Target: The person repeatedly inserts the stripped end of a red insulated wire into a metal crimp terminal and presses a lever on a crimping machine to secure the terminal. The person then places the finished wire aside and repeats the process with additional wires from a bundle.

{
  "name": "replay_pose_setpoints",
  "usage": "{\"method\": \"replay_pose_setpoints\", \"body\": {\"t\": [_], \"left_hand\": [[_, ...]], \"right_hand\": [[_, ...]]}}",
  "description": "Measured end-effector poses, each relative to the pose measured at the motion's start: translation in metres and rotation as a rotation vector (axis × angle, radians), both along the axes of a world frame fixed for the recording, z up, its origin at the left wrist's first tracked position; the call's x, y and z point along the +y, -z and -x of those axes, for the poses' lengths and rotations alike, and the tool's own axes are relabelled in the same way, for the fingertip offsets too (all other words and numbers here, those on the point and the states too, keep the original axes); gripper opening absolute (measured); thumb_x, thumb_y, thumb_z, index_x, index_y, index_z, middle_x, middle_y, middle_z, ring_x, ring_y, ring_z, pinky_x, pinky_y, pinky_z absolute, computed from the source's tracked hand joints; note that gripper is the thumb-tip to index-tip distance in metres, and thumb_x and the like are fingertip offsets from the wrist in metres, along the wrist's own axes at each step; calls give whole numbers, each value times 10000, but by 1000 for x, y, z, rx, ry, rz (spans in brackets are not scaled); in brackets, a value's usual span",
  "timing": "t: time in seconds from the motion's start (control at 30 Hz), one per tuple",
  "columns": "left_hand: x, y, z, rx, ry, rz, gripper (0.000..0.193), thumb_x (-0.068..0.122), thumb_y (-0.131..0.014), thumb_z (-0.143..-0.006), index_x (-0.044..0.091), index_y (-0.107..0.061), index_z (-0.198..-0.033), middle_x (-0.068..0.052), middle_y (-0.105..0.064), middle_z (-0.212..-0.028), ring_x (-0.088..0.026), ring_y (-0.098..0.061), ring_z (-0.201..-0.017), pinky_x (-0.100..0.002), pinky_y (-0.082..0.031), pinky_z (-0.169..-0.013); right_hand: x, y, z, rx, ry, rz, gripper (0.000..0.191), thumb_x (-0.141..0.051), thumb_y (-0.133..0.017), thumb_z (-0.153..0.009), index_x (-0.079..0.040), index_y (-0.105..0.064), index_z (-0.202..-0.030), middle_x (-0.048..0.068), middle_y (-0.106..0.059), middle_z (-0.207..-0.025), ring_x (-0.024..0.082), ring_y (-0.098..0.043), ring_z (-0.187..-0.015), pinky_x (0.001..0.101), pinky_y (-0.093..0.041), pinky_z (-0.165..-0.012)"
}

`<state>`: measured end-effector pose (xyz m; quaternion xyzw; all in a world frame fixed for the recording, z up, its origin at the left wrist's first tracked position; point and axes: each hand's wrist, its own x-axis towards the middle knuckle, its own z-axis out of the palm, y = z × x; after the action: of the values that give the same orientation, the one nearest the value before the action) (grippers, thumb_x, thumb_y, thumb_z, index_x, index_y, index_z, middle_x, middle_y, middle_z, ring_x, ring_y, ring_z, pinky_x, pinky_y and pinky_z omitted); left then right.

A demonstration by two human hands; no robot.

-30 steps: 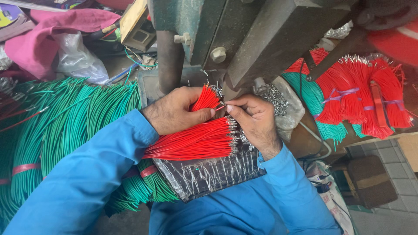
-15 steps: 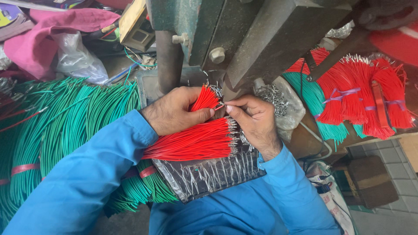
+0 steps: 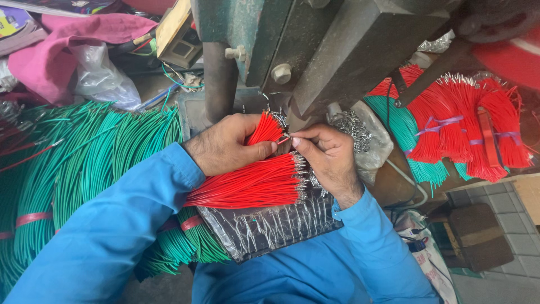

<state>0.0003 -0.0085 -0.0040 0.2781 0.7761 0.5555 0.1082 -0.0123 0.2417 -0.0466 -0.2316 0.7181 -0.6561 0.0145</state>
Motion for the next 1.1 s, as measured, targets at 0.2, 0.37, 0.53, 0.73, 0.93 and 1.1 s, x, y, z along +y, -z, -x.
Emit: {"method": "replay_pose_setpoints", "body": {"t": [0.2,0.37,0.53,0.73,0.93,1.1], "left_hand": [[0,2,1,5,-21,-9,242,151,-663,-942,48,-674,-1160,-45,-763,-936,-73,-676,-886,-290,-578,-820],[0,3,2,-20,-24,-104,193,127,-675,-941,27,-674,-1107,-17,-725,-907,-58,-635,-856,-280,-566,-783],[0,0,1,-154,-88,-74,156,157,-654,-968,20,-690,-1036,1,-657,-771,-65,-571,-689,-284,-521,-620],[2,-3,-1,-81,-93,-56,163,151,-631,-961,28,-683,-1053,22,-651,-776,-41,-559,-723,-267,-524,-648],[2,-1,0,-37,-78,-65,154,136,-632,-953,23,-668,-1050,7,-654,-804,-49,-564,-771,-275,-535,-700],[1,-1,0,21,-103,-25,160,119,-638,-912,22,-665,-1037,-16,-665,-789,-64,-584,-769,-286,-543,-714]], "right_hand": [[0,2,2,-10,0,13,109,1,-683,-993,38,-696,-1095,76,-753,-1012,90,-691,-913,232,-572,-820],[1,2,4,-9,33,4,71,-12,-692,-1005,39,-697,-1055,65,-741,-966,80,-678,-879,219,-557,-801],[0,2,6,-8,36,-39,78,-13,-706,-976,39,-702,-1034,59,-749,-949,70,-673,-860,214,-556,-774],[0,1,7,-28,36,-41,72,-15,-713,-970,38,-711,-1018,52,-750,-928,61,-671,-841,207,-553,-753],[-1,0,7,-18,39,-45,72,-18,-716,-970,38,-716,-1014,47,-750,-914,55,-663,-821,198,-544,-732],[-1,-2,7,-10,37,-51,77,-19,-713,-968,38,-721,-1019,38,-747,-904,52,-665,-822,195,-544,-735]]}}
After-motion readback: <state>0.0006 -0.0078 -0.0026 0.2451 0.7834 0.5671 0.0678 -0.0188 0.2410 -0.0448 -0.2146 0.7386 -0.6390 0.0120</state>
